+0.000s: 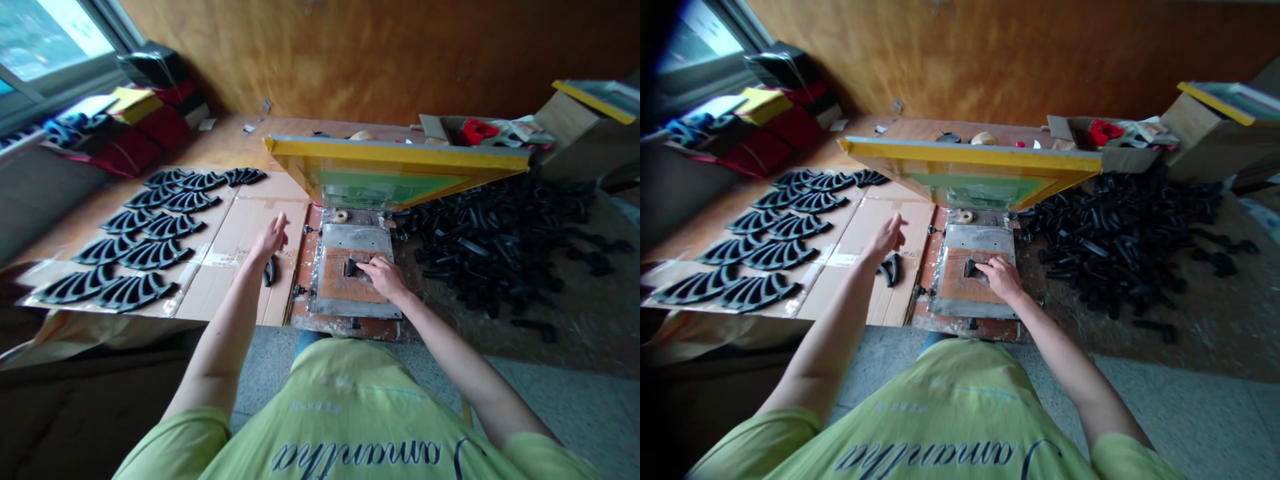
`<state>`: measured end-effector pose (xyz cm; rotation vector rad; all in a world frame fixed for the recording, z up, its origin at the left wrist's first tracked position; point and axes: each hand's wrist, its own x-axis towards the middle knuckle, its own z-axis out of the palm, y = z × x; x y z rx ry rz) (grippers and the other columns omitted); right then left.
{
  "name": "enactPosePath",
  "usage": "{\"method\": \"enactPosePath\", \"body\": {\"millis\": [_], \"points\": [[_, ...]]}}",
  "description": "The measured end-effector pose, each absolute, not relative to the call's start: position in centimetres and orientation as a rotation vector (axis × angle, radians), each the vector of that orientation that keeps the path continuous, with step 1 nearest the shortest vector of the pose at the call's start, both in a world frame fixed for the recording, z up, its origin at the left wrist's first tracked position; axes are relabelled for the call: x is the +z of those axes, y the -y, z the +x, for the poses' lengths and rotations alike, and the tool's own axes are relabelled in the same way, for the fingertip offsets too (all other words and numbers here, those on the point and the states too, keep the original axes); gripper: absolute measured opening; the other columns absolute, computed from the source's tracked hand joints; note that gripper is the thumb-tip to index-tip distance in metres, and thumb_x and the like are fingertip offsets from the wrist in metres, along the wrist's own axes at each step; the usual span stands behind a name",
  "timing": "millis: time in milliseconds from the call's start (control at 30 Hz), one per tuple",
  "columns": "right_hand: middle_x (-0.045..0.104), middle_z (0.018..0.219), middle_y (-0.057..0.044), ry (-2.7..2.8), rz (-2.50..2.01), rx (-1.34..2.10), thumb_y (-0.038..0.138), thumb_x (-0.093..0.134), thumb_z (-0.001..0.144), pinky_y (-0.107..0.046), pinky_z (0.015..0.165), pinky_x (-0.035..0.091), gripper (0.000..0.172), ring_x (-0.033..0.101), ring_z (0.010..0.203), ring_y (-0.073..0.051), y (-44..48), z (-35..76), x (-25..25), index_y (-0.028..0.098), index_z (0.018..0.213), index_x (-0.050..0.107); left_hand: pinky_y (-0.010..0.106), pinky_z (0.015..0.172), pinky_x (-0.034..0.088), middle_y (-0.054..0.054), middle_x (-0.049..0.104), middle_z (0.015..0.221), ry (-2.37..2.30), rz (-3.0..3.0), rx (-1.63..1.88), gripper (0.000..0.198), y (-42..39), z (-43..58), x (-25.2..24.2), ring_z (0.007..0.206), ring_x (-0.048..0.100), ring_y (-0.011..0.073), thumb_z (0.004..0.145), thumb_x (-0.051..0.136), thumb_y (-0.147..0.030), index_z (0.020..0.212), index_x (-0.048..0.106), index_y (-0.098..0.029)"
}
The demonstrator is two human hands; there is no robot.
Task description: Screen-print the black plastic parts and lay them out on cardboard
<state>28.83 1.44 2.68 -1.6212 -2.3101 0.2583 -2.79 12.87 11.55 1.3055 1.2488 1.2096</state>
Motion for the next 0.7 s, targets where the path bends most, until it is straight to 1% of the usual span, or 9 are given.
{"method": "enactPosePath", "body": {"millis": [167, 267, 367, 433, 467, 500, 567, 633, 700], "points": [[0.065, 0.101, -0.009, 2.512, -1.602, 0.086, 0.018, 0.051, 0.096, -0.032, 0.082, 0.044, 0.038, 0.055, 0.097, -0.023, -1.8, 27.5, 2.9, 0.031, 0.126, 0.069, 0.023, 0.053, 0.038, 0.0, 0.057, 0.063, -1.149, 1.344, 1.33, 0.068, -13.2, 2.8, 18.6, 0.052, 0.05, 0.0089, 0.099, 0.022, -0.065, 0.119, 0.057, -0.01], [0.068, 0.107, -0.008, 2.484, -1.542, 0.115, 0.013, 0.056, 0.092, -0.033, 0.086, 0.045, 0.039, 0.058, 0.1, -0.022, -1.4, 29.3, 3.8, 0.03, 0.124, 0.07, 0.023, 0.049, 0.037, 0.002, 0.057, 0.063, -1.134, 1.322, 1.368, 0.067, -10.1, 3.1, 19.5, 0.051, 0.051, 0.0094, 0.098, 0.023, -0.065, 0.108, 0.063, -0.012], [0.071, 0.092, -0.004, 2.174, -1.672, 0.158, 0.018, 0.056, 0.091, -0.029, 0.078, 0.051, 0.025, 0.062, 0.09, -0.02, -2.1, 32.4, 5.5, 0.021, 0.107, 0.075, 0.023, 0.046, 0.037, 0.002, 0.06, 0.066, -1.168, 1.234, 1.27, 0.059, -5.8, 1.5, 16.5, 0.052, 0.053, 0.0109, 0.092, 0.039, -0.068, 0.097, 0.068, -0.017], [0.071, 0.087, -0.004, 1.984, -1.767, 0.117, 0.024, 0.046, 0.096, -0.026, 0.074, 0.053, 0.031, 0.063, 0.084, -0.018, -3.4, 34.2, 7.0, 0.013, 0.103, 0.074, 0.022, 0.047, 0.038, 0.002, 0.062, 0.068, -1.207, 1.143, 1.118, 0.053, -3.1, 0.5, 13.1, 0.053, 0.053, 0.0106, 0.087, 0.053, -0.066, 0.098, 0.07, -0.017], [0.071, 0.09, -0.005, 1.923, -1.789, 0.08, 0.026, 0.043, 0.097, -0.026, 0.075, 0.053, 0.033, 0.063, 0.085, -0.018, -4.1, 34.5, 7.8, 0.012, 0.104, 0.072, 0.022, 0.048, 0.039, 0.001, 0.063, 0.07, -1.218, 1.089, 1.047, 0.051, -2.0, 0.2, 11.3, 0.055, 0.054, 0.0109, 0.084, 0.061, -0.063, 0.106, 0.069, -0.017], [0.07, 0.099, -0.008, 1.893, -1.785, 0.041, 0.027, 0.044, 0.097, -0.027, 0.079, 0.053, 0.036, 0.064, 0.089, -0.018, -5.0, 34.5, 8.5, 0.008, 0.114, 0.069, 0.022, 0.049, 0.041, 0.001, 0.064, 0.072, -1.229, 1.04, 0.986, 0.055, -1.1, 0.0, 9.5, 0.057, 0.056, 0.0116, 0.08, 0.066, -0.059, 0.117, 0.066, -0.018], [0.064, 0.121, -0.013, 1.905, -1.723, -0.04, 0.027, 0.06, 0.09, -0.033, 0.088, 0.052, 0.043, 0.063, 0.103, -0.023, -6.7, 33.0, 9.9, 0.011, 0.131, 0.061, 0.023, 0.051, 0.044, 0.0, 0.065, 0.074, -1.272, 0.978, 0.909, 0.073, 0.0, 0.0, 6.1, 0.06, 0.059, 0.0136, 0.076, 0.072, -0.054, 0.138, 0.052, -0.02], [0.057, 0.132, -0.015, 2.048, -1.633, -0.091, 0.026, 0.075, 0.08, -0.04, 0.094, 0.05, 0.061, 0.057, 0.114, -0.029, -8.2, 30.3, 10.7, 0.017, 0.138, 0.055, 0.023, 0.051, 0.044, -0.001, 0.064, 0.072, -1.341, 0.983, 0.864, 0.08, 0.3, 0.3, 3.5, 0.059, 0.059, 0.0147, 0.077, 0.071, -0.052, 0.144, 0.045, -0.019], [0.06, 0.126, -0.015, 2.254, -1.599, -0.07, 0.025, 0.078, 0.078, -0.041, 0.093, 0.048, 0.057, 0.056, 0.113, -0.03, -8.9, 27.5, 10.9, 0.017, 0.131, 0.059, 0.023, 0.052, 0.044, -0.001, 0.063, 0.07, -1.4, 1.027, 0.84, 0.075, 0.1, 0.4, 1.9, 0.059, 0.059, 0.0149, 0.077, 0.069, -0.051, 0.141, 0.049, -0.018]]}}
